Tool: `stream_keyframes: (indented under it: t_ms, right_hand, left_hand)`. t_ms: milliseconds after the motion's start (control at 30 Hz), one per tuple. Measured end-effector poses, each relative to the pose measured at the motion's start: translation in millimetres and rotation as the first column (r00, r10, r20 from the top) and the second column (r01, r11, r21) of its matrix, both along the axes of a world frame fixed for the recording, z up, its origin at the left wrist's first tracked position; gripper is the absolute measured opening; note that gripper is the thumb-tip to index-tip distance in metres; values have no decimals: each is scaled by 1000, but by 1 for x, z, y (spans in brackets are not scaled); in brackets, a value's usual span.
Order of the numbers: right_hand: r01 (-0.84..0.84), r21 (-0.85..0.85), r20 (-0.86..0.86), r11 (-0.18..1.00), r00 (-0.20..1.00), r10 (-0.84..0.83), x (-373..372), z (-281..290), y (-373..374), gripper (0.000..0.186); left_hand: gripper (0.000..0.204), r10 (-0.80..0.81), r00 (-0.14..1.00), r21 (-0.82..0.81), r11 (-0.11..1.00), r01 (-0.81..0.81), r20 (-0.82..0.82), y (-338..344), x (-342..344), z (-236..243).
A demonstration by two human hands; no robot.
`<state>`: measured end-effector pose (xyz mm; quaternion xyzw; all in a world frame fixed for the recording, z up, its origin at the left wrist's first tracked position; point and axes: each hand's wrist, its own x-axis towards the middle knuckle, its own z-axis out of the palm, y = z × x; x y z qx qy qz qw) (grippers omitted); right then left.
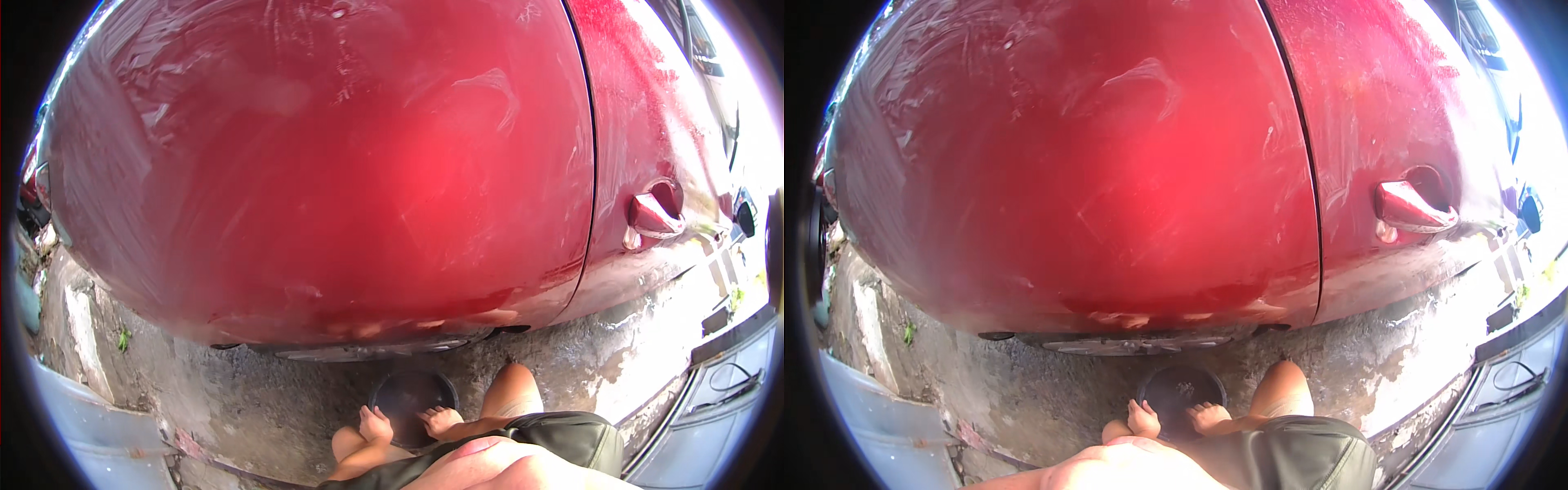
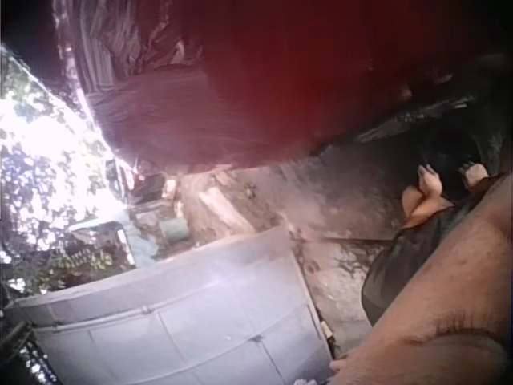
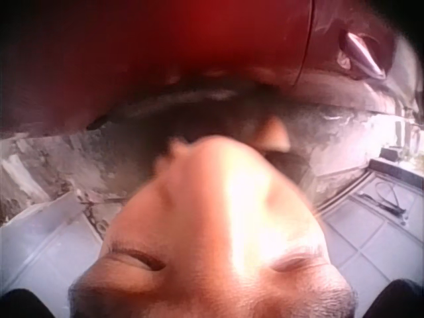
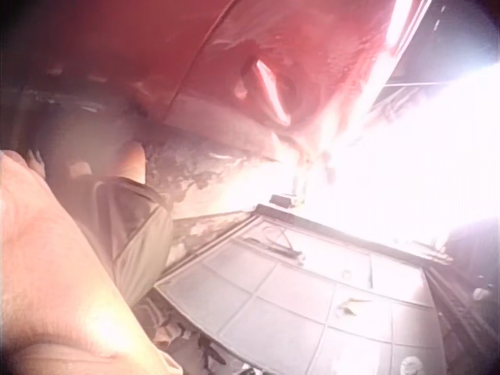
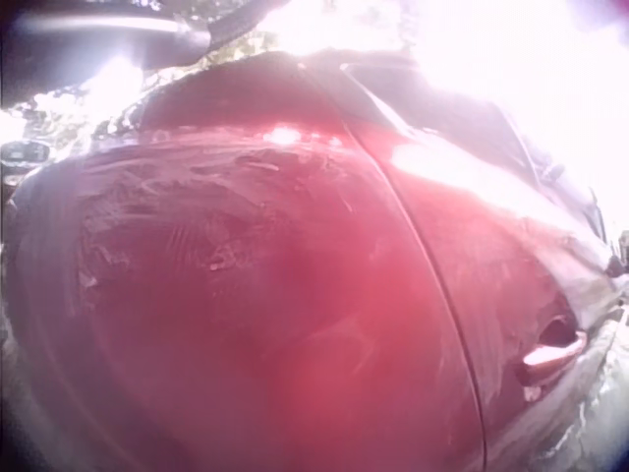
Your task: The person sands a red car panel using a sanding block, frequently dipping it into a bucket of water and wiping the surface with their hand.
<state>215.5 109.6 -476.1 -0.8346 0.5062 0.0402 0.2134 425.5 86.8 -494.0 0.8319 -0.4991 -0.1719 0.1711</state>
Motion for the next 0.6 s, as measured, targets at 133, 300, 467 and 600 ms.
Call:
stream_keyframes:
  t_ms: [133, 300, 467, 600]
  right_hand:
    - [2, -14, 6, 1000, 1000, -2, -3, -2, 2, 44]
    - [23, 24, -40, 999, 999, -22, 5, 18, -2, 47]
    - [73, 183, -186, 980, 982, -39, 9, 8, -6, 44]
    - [-226, 419, -183, 879, 928, 325, 65, -4, -14, 31]
  left_hand:
    - [33, 19, 1000, 88, 996, -17, -21, 0, -3, 7]
    - [29, 13, 999, -58, 998, -11, 40, 7, 0, -1]
    - [30, 1, 1000, 3, 1000, -1, 18, 0, -4, -2]
    - [32, 103, 986, 24, 994, -107, 130, 23, 51, -5]
